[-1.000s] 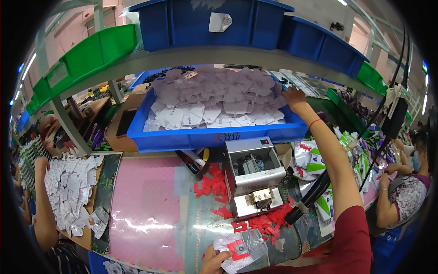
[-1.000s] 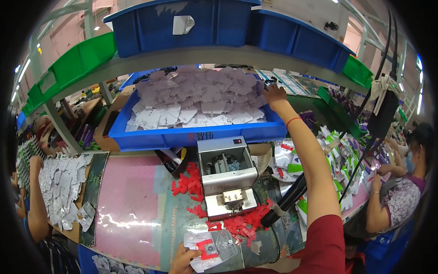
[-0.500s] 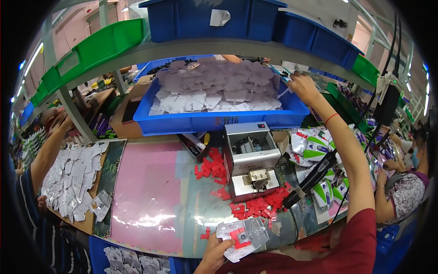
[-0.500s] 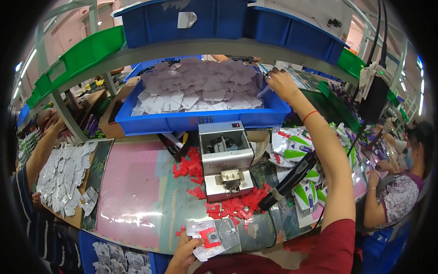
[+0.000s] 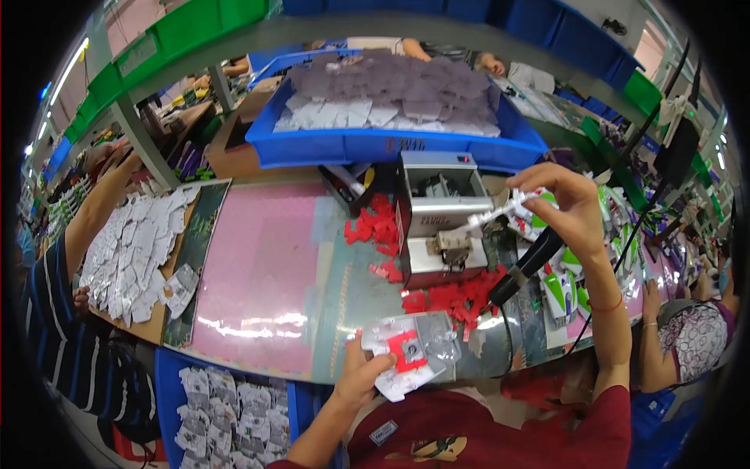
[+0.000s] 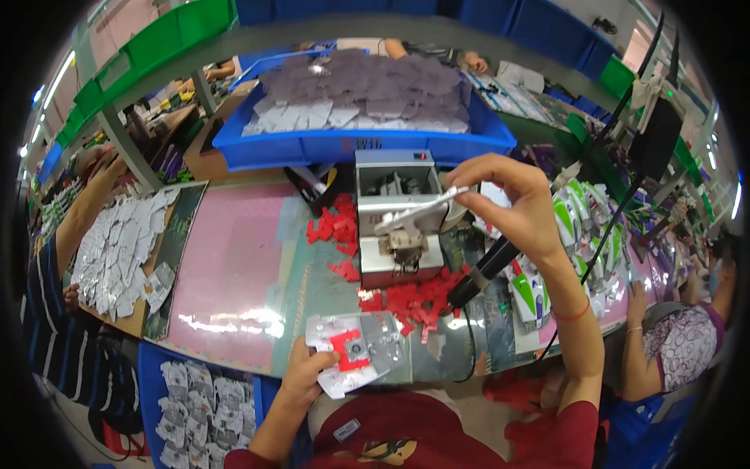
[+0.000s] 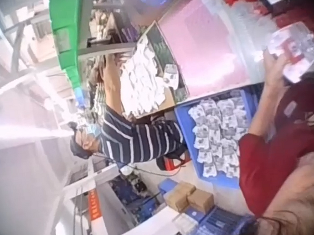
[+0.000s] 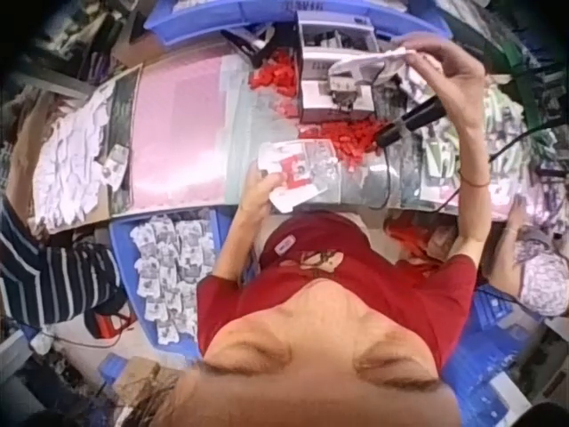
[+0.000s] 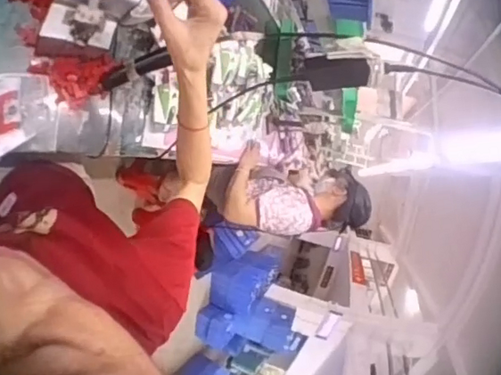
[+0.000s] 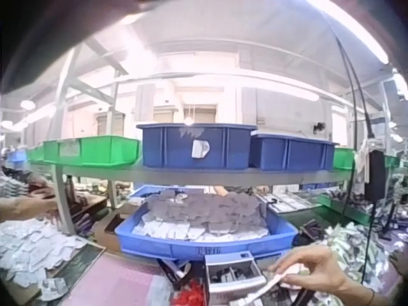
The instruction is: The person assembles plastic casings by inserting small plastic components into a base, placing a cover plate on top, and securing them together using an electric screwdriver. They place each finished casing onto a stack and repeat the process with additional parts.
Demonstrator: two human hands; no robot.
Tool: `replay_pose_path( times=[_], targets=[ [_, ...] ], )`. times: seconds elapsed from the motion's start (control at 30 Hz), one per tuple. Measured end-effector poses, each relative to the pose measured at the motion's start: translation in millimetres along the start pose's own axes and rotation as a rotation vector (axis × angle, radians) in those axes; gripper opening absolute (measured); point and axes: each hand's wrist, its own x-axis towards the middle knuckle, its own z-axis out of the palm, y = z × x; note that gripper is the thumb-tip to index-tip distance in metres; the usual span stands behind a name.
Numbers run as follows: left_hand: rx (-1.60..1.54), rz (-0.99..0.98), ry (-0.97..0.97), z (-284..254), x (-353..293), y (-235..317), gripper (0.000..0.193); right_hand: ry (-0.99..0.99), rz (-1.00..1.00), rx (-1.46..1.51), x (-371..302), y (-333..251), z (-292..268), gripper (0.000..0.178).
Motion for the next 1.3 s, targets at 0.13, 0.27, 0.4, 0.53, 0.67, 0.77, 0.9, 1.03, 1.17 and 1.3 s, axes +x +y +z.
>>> replay_pose_path(
  times=[0.13, 0.27, 0.4, 0.53, 0.67, 0.77, 0.9, 1.03, 1.17, 1.3],
  targets=[
    [0.027, 0.038, -0.024, 6.5, 2.2, 7.7, 0.042, -0.072, 0.156, 0.443, -31.9, -0.1, 22.8, 0.011],
    [0.026, 0.062, -0.017, 9.9, 0.7, 7.4, 0.04, -0.137, 0.385, 0.491, -49.6, 12.4, 40.2, 0.012],
    [0.07, -0.007, -0.033, 15.3, 0.9, 6.7, 0.037, -0.338, 0.529, 0.52, -53.0, 8.9, 62.6, 0.017],
    [0.1, -0.029, -0.039, 18.0, 2.8, 2.4, 0.036, -0.483, 0.555, 0.568, -51.3, 7.1, 85.4, 0.02],
    [0.087, -0.045, -0.047, 21.5, 4.8, 0.9, 0.034, -0.565, 0.55, 0.562, -50.3, 14.0, 91.6, 0.02],
    [0.091, -0.069, -0.051, 23.0, 6.5, -0.2, 0.033, -0.614, 0.567, 0.522, -54.4, 20.7, 95.2, 0.019],
    [0.115, -0.092, -0.07, 24.0, 11.7, -1.8, 0.032, -0.58, 0.44, 0.345, -56.5, 25.6, 96.2, 0.022],
    [0.061, -0.109, -0.055, 33.1, 14.3, 0.4, 0.032, -0.493, 0.214, 0.098, -55.5, 18.3, 92.9, 0.027],
    [0.038, -0.105, -0.064, 36.3, 17.9, 0.4, 0.032, -0.201, -0.046, -0.24, -65.4, 2.8, 84.3, 0.027],
    [0.039, -0.1, -0.046, 38.8, 17.6, 2.2, 0.031, -0.081, -0.127, -0.452, -81.4, -16.1, 66.2, 0.034]
  ],
)
